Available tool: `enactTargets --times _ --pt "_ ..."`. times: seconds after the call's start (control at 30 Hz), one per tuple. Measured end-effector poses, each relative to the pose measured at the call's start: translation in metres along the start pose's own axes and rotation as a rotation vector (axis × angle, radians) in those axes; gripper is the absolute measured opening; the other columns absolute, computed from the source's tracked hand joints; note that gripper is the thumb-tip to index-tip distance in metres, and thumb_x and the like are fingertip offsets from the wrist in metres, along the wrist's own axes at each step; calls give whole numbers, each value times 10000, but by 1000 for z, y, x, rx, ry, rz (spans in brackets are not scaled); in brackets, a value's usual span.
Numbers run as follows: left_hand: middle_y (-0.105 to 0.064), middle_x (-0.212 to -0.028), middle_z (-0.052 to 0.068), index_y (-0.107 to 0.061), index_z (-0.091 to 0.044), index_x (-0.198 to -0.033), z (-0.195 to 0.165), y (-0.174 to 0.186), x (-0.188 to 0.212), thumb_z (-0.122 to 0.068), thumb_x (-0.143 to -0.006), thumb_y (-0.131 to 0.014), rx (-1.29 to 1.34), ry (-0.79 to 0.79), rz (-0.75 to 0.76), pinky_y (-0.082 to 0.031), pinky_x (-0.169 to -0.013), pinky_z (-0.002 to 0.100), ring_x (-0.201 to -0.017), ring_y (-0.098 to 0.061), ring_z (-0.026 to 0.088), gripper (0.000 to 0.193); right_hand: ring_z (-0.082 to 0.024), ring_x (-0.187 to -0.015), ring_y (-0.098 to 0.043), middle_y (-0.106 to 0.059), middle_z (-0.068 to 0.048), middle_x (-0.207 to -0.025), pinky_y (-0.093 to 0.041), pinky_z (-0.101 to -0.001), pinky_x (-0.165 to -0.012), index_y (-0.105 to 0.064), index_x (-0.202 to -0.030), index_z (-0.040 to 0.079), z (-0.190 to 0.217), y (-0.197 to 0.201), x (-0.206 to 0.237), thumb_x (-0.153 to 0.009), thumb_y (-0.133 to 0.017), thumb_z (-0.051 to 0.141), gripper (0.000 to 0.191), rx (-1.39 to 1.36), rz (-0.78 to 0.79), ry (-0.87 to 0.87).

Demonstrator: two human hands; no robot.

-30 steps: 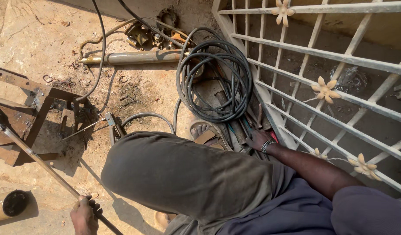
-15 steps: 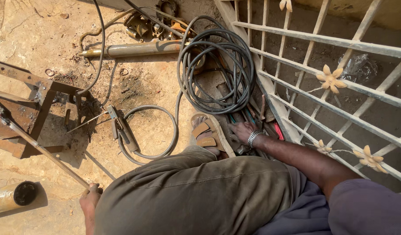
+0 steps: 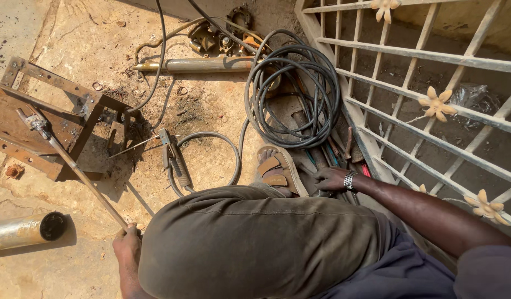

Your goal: The person arc welds a metal workpiece resting on a metal fixture on the ground, holding a welding electrode holder in one hand and a long rod in the other. They strike welding arcs producing sparks, reposition the rod and workpiece between welds, and tap or scrape the weld area with the rod.

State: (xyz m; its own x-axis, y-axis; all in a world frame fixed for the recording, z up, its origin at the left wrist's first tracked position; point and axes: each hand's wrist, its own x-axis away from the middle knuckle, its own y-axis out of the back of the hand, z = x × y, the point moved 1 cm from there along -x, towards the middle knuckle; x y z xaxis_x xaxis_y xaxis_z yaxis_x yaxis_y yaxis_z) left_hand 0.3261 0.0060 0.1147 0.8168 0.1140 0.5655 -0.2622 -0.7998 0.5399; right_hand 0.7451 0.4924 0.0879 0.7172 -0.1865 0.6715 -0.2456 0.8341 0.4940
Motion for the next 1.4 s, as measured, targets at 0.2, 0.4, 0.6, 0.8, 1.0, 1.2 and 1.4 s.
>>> enactTargets --times 0.2,0.4,0.6,0.8,1.0,1.2,1.4 --pt "-619 -783 100 -681 37 -1064 -26 -12 15 -273 -1039 -573 105 61 -71 -457 -480 358 -591 -587 190 330 -103 -658 -636 -706 4 -745 -514 -293 -630 -734 -825 81 60 94 52 -950 -562 301 307 -185 -120 219" --pt "-716 -786 278 -730 39 -904 -60 -18 -1 -523 -1048 -466 -162 -10 -226 -573 -672 523 -725 -736 428 638 -173 -527 -492 -535 -85 -653 -429 -335 -496 -648 -1223 35 265 245 90 -990 -501 211 327 -323 -479 442" --pt "-695 -1081 321 -743 -12 -1073 -75 -2 -28 -480 -1013 -482 -197 -98 -279 -497 -949 566 -1077 -646 510 540 -123 -513 -432 -463 -32 -669 -390 -284 -497 -543 -1354 38 484 260 28 -1112 -462 249 331 -482 -223 1109" --pt "-707 -1083 296 -746 -64 -1090 -109 15 -78 -490 -986 -518 -148 -47 -284 -516 -926 564 -1067 -657 497 494 -64 -494 -375 -408 69 -641 -325 -237 -421 -581 -1303 40 624 187 -226 -1131 -502 245 279 -429 73 1031" --pt "-691 -1052 331 -705 -64 -1123 -160 -1 -151 -452 -988 -534 -127 -44 -222 -513 -899 568 -1063 -642 519 445 -94 -491 -410 -513 36 -634 -287 -259 -403 -686 -1086 37 620 158 -476 -1066 -552 281 279 -357 18 414" --pt "-657 -1030 323 -640 -85 -1199 -205 13 -191 -437 -1048 -465 -141 96 71 -507 -845 610 -1002 -640 540 421 -71 -576 -503 -518 33 -721 -408 -225 -466 -586 -1175 90 633 202 -543 -1127 -542 270 191 -838 -54 983" --pt "-640 -798 90 -693 -77 -1057 -217 48 -170 -464 -1056 -484 -359 -107 -15 -470 -683 435 -725 -617 248 440 -167 -919 -729 -699 -78 -1015 -633 -277 -700 -579 -1188 34 635 258 -546 -1129 -716 211 231 -631 -201 1188"
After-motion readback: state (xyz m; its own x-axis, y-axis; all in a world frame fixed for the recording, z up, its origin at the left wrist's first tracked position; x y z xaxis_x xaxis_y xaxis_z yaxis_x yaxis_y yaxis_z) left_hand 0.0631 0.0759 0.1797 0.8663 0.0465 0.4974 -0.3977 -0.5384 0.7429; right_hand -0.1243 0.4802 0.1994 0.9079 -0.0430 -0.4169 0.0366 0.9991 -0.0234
